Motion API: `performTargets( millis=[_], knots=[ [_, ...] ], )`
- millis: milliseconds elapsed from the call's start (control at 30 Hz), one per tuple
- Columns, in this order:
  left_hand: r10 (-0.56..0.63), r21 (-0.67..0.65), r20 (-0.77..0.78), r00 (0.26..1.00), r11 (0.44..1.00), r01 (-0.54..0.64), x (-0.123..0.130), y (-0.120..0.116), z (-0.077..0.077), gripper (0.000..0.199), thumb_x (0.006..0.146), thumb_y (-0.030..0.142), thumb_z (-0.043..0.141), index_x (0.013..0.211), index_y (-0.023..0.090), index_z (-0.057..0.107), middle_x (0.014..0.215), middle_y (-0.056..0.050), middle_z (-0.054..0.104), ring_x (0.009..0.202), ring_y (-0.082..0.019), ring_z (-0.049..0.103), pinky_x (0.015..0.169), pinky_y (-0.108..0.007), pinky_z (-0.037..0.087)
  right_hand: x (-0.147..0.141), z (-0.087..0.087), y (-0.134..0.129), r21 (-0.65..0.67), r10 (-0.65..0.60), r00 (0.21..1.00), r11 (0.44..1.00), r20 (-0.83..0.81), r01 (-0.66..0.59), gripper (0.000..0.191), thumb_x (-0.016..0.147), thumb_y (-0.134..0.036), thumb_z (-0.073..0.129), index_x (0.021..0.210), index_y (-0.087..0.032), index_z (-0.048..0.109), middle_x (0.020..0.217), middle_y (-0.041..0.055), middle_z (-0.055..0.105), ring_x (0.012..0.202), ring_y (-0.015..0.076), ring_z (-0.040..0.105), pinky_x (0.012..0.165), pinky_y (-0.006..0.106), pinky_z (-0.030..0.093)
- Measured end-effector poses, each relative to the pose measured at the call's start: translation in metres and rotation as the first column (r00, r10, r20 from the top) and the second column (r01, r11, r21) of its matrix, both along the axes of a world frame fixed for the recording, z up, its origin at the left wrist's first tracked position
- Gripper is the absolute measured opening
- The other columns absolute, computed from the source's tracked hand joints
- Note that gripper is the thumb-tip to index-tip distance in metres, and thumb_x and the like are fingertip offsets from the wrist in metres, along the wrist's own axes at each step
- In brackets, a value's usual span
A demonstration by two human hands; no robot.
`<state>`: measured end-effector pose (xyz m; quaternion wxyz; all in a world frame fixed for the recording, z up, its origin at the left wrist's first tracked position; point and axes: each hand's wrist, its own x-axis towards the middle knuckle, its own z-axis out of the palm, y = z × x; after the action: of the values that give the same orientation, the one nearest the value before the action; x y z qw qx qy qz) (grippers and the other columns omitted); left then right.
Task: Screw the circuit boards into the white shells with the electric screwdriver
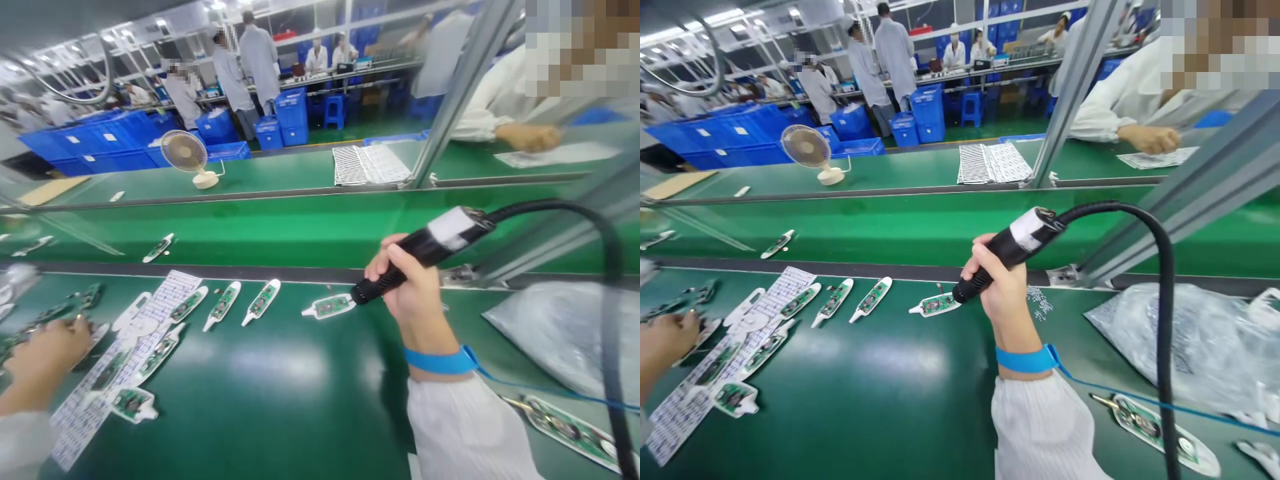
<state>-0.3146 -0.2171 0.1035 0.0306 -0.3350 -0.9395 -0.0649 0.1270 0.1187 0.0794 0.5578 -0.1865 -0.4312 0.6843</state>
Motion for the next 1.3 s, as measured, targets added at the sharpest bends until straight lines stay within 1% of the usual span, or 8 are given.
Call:
performTargets(
  millis=[100,167,300,467,600,800,1000,1300],
  knots=[
    [0.157,0.116,-0.168,0.973,0.984,-0.139,0.005,0.023,-0.022,0.036,0.076,0.067,0.046,0.090,0.037,0.060,0.080,0.002,0.068,0.114,-0.043,0.060,0.092,-0.074,0.043,0.002,-0.001,0.002,0.017,-0.040,0.999,0.999,0.019,0.040,0.020,0.078,-0.034,0.077,0.086,-0.021,0.064,0.053,-0.0056,0.057,0.044,0.0150,0.056,0.048,0.030,0.048],
    [-0.119,0.166,-0.129,0.984,0.976,0.140,0.052,0.068,-0.028,0.032,0.083,0.060,0.045,0.092,0.035,0.062,0.089,-0.002,0.069,0.110,-0.040,0.062,0.094,-0.064,0.048,0.004,-0.001,0.005,0.022,-0.096,0.995,0.995,0.011,0.096,0.020,0.079,-0.034,0.077,0.086,-0.021,0.064,0.054,-0.0054,0.057,0.045,0.0149,0.056,0.048,0.030,0.049],
    [-0.634,0.199,0.031,0.773,0.761,0.617,0.189,0.166,-0.043,0.034,0.094,0.050,0.047,0.109,0.025,0.065,0.112,-0.009,0.071,0.108,-0.032,0.064,0.096,-0.048,0.050,0.011,0.003,0.012,0.002,-0.277,0.960,0.961,-0.035,0.277,0.021,0.077,-0.032,0.078,0.083,-0.020,0.063,0.053,-0.0051,0.057,0.045,0.0147,0.056,0.047,0.029,0.048],
    [-0.735,0.105,0.120,0.667,0.678,0.728,0.281,0.214,-0.066,0.022,0.096,0.040,0.053,0.103,0.022,0.063,0.110,-0.010,0.069,0.103,-0.030,0.062,0.085,-0.044,0.050,0.025,0.011,0.019,-0.058,-0.406,0.912,0.914,-0.057,0.403,0.026,0.074,-0.035,0.080,0.080,-0.021,0.059,0.054,-0.0073,0.052,0.045,0.0134,0.055,0.047,0.028,0.048],
    [-0.752,0.159,0.128,0.646,0.659,0.735,0.286,0.215,-0.065,0.008,0.096,0.030,0.053,0.095,0.024,0.058,0.096,-0.006,0.070,0.088,-0.026,0.065,0.075,-0.039,0.049,0.029,0.012,0.022,-0.063,-0.474,0.877,0.880,-0.081,0.470,0.023,0.076,-0.034,0.078,0.080,-0.022,0.059,0.053,-0.0080,0.051,0.046,0.0126,0.054,0.048,0.027,0.048],
    [-0.842,0.188,-0.085,0.532,0.511,0.839,0.289,0.214,-0.070,0.016,0.101,0.026,0.046,0.098,0.023,0.060,0.108,-0.009,0.072,0.095,-0.026,0.066,0.081,-0.039,0.047,0.027,0.009,0.023,-0.044,-0.528,0.847,0.849,-0.062,0.526,0.018,0.077,-0.032,0.078,0.082,-0.022,0.063,0.052,-0.0074,0.055,0.045,0.0136,0.056,0.051,0.028,0.047],
    [-0.630,0.453,0.123,0.767,0.723,0.521,0.261,0.267,-0.070,0.022,0.095,0.042,0.058,0.103,0.021,0.061,0.092,-0.003,0.071,0.077,-0.020,0.064,0.070,-0.030,0.048,0.025,0.004,0.021,-0.054,-0.354,0.933,0.935,-0.065,0.351,0.018,0.077,-0.030,0.079,0.081,-0.021,0.065,0.051,-0.0067,0.057,0.045,0.0132,0.055,0.049,0.027,0.046],
    [-0.524,0.323,0.221,0.823,0.835,0.445,0.234,0.383,-0.073,0.022,0.093,0.036,0.062,0.098,0.018,0.072,0.105,-0.012,0.071,0.101,-0.029,0.065,0.087,-0.038,0.049,0.000,0.002,-0.001,0.010,0.137,0.984,0.990,0.110,-0.139,0.021,0.077,-0.033,0.080,0.084,-0.019,0.066,0.051,-0.0049,0.059,0.044,0.0142,0.055,0.049,0.028,0.046]
  ],
)
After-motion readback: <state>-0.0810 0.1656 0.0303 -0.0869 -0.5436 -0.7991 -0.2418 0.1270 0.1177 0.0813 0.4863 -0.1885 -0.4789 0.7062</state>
